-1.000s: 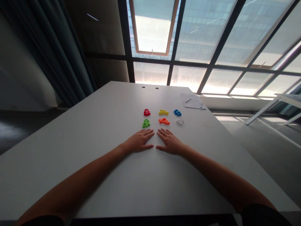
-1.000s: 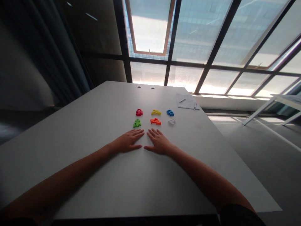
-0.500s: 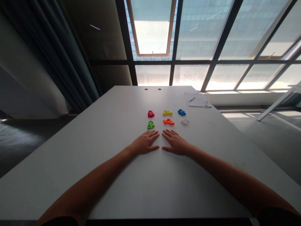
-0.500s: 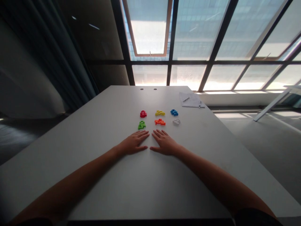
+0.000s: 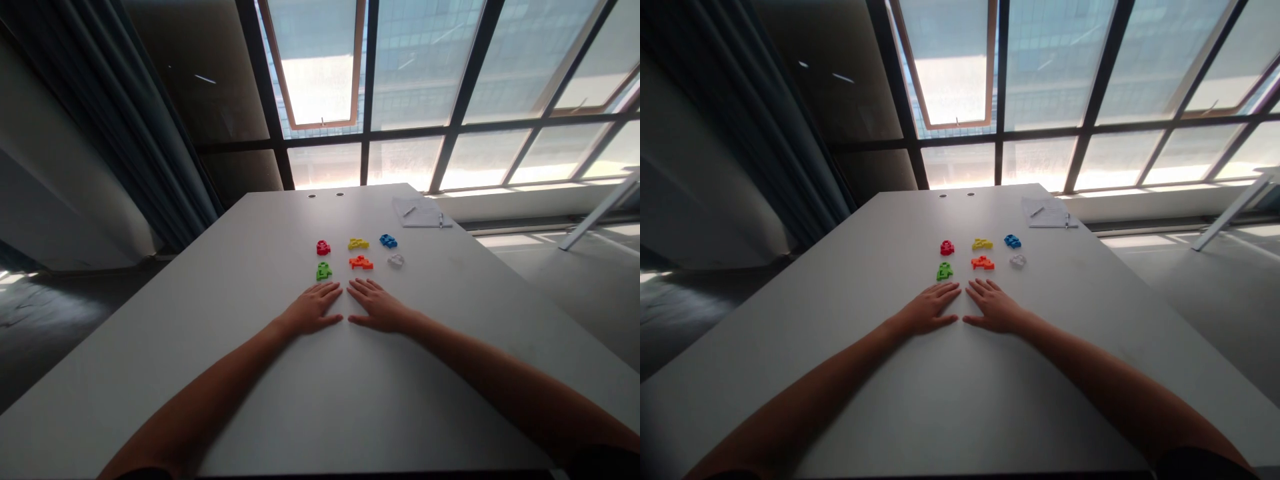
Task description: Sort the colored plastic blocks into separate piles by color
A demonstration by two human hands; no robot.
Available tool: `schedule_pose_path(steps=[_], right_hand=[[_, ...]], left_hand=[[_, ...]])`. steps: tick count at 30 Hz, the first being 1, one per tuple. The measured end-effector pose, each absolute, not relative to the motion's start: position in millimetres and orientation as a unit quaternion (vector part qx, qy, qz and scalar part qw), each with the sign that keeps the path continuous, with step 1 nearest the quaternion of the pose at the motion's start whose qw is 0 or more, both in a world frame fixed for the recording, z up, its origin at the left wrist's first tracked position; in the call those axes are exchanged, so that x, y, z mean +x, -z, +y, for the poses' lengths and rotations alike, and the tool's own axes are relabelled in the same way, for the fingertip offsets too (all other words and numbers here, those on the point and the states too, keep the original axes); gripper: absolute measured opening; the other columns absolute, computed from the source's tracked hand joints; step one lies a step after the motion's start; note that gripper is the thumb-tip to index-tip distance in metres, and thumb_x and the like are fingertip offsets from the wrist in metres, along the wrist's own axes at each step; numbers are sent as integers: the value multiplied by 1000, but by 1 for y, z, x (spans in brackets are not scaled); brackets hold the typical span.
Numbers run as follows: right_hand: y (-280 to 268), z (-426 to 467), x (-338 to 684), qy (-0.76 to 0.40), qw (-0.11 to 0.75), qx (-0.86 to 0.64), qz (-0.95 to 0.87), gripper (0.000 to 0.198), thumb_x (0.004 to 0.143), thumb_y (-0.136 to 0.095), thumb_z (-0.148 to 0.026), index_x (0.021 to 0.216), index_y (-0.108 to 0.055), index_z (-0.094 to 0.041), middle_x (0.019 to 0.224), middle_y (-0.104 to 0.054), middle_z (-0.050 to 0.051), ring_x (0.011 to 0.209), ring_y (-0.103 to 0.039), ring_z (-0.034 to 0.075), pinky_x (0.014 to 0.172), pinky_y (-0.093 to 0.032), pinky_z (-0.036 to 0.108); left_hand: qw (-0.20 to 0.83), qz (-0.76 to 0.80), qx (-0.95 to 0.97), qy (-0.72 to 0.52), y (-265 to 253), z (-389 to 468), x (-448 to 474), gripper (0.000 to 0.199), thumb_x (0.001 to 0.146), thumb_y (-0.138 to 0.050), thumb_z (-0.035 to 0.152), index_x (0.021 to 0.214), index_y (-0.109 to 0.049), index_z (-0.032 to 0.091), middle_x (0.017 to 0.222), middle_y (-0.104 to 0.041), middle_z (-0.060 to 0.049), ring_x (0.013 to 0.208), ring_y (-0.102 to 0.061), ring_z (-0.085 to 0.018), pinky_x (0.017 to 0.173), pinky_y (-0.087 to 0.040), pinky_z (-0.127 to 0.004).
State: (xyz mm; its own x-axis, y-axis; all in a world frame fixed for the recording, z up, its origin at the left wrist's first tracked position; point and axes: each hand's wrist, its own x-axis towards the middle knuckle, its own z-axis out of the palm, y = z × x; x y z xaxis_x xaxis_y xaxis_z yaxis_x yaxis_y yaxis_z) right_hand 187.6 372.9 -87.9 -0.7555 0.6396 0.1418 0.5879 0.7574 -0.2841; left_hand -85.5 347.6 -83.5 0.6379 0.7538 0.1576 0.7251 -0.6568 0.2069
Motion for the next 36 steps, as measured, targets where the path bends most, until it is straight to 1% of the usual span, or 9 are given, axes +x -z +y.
schedule_pose_path(steps=[11, 15, 19, 24, 27, 29, 32, 34, 36], right_hand=[[83, 370, 188, -113, 110, -329, -931, 89, 100, -48, -76, 164, -43, -14, 170, -34, 19, 160, -29, 35, 131, -23, 54], [84, 371, 188, -113, 115, -326, -932, 89, 100, -48, -76, 164, -44, -14, 169, -35, 19, 160, -30, 35, 131, -23, 55], [83, 371, 188, -112, 108, -329, -932, 90, 100, -48, -76, 163, -44, -12, 170, -34, 20, 160, -29, 36, 132, -22, 53], [80, 370, 187, -110, 96, -336, -930, 91, 100, -46, -77, 164, -43, -13, 170, -33, 19, 160, -28, 35, 132, -22, 52], [79, 369, 187, -112, 96, -334, -931, 91, 100, -46, -76, 164, -42, -12, 170, -33, 20, 160, -28, 36, 132, -22, 53], [80, 370, 187, -113, 100, -330, -932, 91, 101, -47, -75, 165, -41, -11, 170, -33, 21, 160, -28, 36, 131, -22, 53], [81, 370, 187, -112, 109, -324, -933, 88, 101, -52, -71, 164, -41, -11, 169, -36, 21, 159, -30, 37, 131, -22, 55], [81, 370, 186, -112, 119, -318, -934, 84, 101, -55, -68, 162, -44, -12, 167, -40, 20, 158, -32, 37, 130, -23, 56], [80, 370, 185, -111, 132, -311, -935, 77, 100, -59, -65, 158, -51, -14, 165, -45, 19, 157, -35, 36, 130, -24, 57]], left_hand=[[53, 405, 904, -127, 82, 349, -86, 72, 100, -59, 62, 160, -49, 22, 163, -49, -16, 150, -46, -34, 124, -40, -54], [53, 407, 904, -123, 82, 348, -86, 72, 101, -58, 62, 160, -49, 21, 163, -48, -16, 151, -45, -34, 124, -40, -55], [52, 409, 903, -118, 82, 349, -86, 72, 101, -56, 63, 160, -49, 21, 164, -48, -16, 151, -45, -34, 124, -40, -54], [49, 408, 904, -117, 82, 349, -87, 72, 101, -57, 63, 159, -49, 21, 164, -48, -15, 151, -45, -33, 124, -40, -53], [41, 412, 902, -124, 80, 348, -84, 71, 100, -59, 61, 157, -51, 20, 162, -50, -16, 148, -49, -34, 122, -42, -52], [31, 419, 896, -145, 78, 348, -79, 66, 101, -59, 57, 155, -52, 20, 155, -58, -16, 142, -56, -33, 118, -46, -50], [7, 415, 892, -182, 72, 348, -70, 51, 104, -56, 47, 149, -57, 21, 139, -70, -13, 128, -65, -30, 111, -49, -48], [-9, 393, 899, -190, 66, 351, -62, 43, 106, -55, 43, 143, -61, 23, 132, -73, -11, 121, -68, -28, 109, -49, -47], [-18, 373, 908, -190, 60, 358, -52, 38, 106, -55, 41, 138, -64, 24, 128, -74, -9, 117, -68, -27, 108, -48, -47]])
